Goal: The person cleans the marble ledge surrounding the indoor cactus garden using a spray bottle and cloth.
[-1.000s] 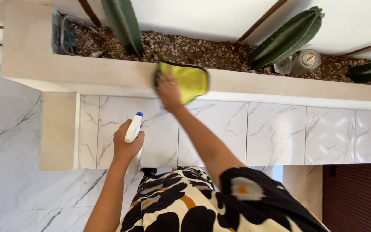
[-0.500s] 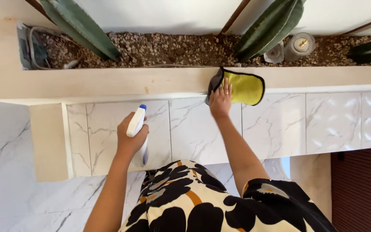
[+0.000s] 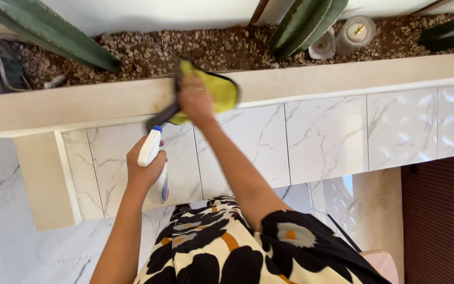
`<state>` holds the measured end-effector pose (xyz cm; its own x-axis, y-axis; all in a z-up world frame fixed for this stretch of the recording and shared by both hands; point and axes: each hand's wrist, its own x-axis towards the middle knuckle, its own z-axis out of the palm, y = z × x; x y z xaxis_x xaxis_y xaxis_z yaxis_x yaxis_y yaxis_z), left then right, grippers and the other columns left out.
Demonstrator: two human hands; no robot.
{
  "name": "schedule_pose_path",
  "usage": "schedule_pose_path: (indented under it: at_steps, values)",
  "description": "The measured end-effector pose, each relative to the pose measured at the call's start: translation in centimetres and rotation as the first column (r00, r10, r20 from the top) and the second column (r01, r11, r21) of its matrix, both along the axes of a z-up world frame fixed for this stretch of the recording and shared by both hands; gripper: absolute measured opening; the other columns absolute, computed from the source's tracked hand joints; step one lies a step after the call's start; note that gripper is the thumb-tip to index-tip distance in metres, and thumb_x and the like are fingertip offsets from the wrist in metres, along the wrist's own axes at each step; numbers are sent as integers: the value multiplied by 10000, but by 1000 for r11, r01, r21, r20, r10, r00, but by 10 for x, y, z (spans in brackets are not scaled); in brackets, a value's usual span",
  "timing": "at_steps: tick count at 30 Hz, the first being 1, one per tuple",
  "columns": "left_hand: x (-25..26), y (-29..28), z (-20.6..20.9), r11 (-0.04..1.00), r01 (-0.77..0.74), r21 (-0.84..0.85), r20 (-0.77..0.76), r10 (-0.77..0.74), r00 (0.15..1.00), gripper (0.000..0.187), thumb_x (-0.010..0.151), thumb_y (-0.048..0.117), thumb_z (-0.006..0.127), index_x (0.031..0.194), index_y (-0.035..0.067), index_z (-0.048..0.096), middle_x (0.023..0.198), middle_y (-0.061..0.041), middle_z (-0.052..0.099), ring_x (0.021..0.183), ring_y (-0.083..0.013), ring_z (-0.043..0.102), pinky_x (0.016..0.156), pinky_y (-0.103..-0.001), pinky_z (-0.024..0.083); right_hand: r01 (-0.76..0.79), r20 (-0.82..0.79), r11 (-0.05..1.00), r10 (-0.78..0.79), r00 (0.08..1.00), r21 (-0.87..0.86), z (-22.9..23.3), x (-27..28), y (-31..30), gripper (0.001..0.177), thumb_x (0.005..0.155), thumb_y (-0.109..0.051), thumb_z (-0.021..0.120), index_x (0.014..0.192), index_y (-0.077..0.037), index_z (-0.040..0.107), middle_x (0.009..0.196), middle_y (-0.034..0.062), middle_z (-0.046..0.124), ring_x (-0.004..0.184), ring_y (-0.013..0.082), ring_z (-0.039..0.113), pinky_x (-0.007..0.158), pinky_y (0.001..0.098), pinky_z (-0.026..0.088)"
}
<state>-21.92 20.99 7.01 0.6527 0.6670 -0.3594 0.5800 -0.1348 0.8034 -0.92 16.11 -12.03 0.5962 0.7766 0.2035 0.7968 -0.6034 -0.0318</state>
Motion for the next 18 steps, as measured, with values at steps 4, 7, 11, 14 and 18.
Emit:
schedule_pose_path:
  at_steps: [4,7,11,14,18]
  values:
    - [3,0,-1,1000,20,4,27,-20,999,220,782,58,627,989,52,700,770,-108,722,675,-207,731,656,-346,557,176,81,961,-162,983,-215,-44,95,-133,212,1068,-116,574,1093,-2,751,1390,243,563,1408,390,493,1252,511,355]
    - [-3,1,-5,995,24,98,78,-32,996,220,764,51,652,978,46,702,795,-100,725,685,-207,712,653,-344,550,225,263,974,-214,941,-11,-40,125,-172,489,1191,-367,420,1237,6,732,1488,146,455,1557,303,298,1305,444,223]
    - [-15,-2,-7,1000,-21,-4,28,21,999,210,782,64,631,980,59,702,737,-97,719,662,-193,722,656,-330,550,280,267,956,-292,918,83,-13,65,-91,405,958,-267,514,1142,19,733,1331,201,628,1395,364,447,1147,466,326]
    - [-16,-5,-12,1000,-7,11,9,7,1000,218,781,59,632,987,55,702,739,-98,718,666,-198,713,660,-333,547,134,125,990,-128,984,-44,28,5,-15,334,908,-194,559,1115,5,730,1288,213,657,1383,410,471,1145,496,340]
    - [-5,-16,-13,999,40,8,-29,-40,999,226,770,54,644,987,51,708,747,-100,724,666,-199,717,660,-341,552,-77,-139,994,87,987,75,49,-16,2,417,968,-277,518,1234,1,678,1457,146,564,1468,406,333,1198,530,268]
